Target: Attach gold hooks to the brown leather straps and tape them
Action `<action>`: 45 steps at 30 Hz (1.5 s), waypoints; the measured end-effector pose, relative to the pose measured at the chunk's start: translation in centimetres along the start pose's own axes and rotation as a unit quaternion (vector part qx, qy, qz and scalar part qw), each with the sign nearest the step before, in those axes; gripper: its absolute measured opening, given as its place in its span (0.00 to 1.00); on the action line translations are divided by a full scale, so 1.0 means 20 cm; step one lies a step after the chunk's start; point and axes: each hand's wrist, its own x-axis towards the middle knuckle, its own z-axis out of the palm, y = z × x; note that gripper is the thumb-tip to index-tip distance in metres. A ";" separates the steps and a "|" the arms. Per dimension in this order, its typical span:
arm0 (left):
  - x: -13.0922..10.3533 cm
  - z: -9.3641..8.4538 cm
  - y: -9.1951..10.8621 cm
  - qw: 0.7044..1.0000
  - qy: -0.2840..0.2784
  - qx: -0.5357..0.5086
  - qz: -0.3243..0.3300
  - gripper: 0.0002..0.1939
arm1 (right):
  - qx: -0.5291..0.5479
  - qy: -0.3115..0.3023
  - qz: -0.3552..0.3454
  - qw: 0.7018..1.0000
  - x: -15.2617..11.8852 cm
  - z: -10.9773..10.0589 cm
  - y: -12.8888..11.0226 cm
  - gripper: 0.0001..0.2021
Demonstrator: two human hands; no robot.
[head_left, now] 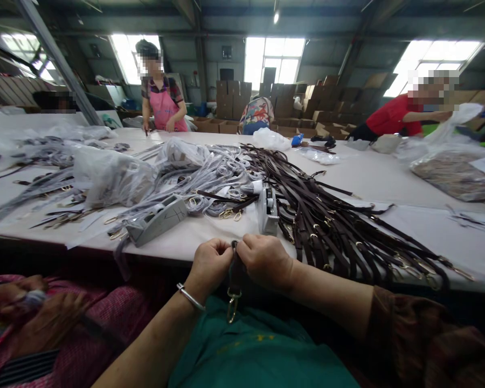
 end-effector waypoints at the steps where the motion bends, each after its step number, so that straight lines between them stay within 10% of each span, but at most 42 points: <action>1: 0.00 0.00 0.00 1.000 -0.001 0.007 0.003 0.11 | 0.002 -0.008 -0.003 1.000 0.00 0.01 0.00 0.08; 13: 0.01 -0.10 0.03 0.997 -0.013 -0.019 0.078 0.08 | 0.327 0.046 0.115 0.937 0.04 0.18 0.13 0.14; 33: 0.12 -0.11 0.08 0.964 -0.103 0.200 0.138 0.11 | 0.218 0.047 0.058 0.973 0.02 0.12 0.10 0.09; 45: 0.09 -0.08 0.11 0.979 -0.088 0.146 0.112 0.12 | 0.370 0.027 0.117 0.921 0.07 0.19 0.14 0.16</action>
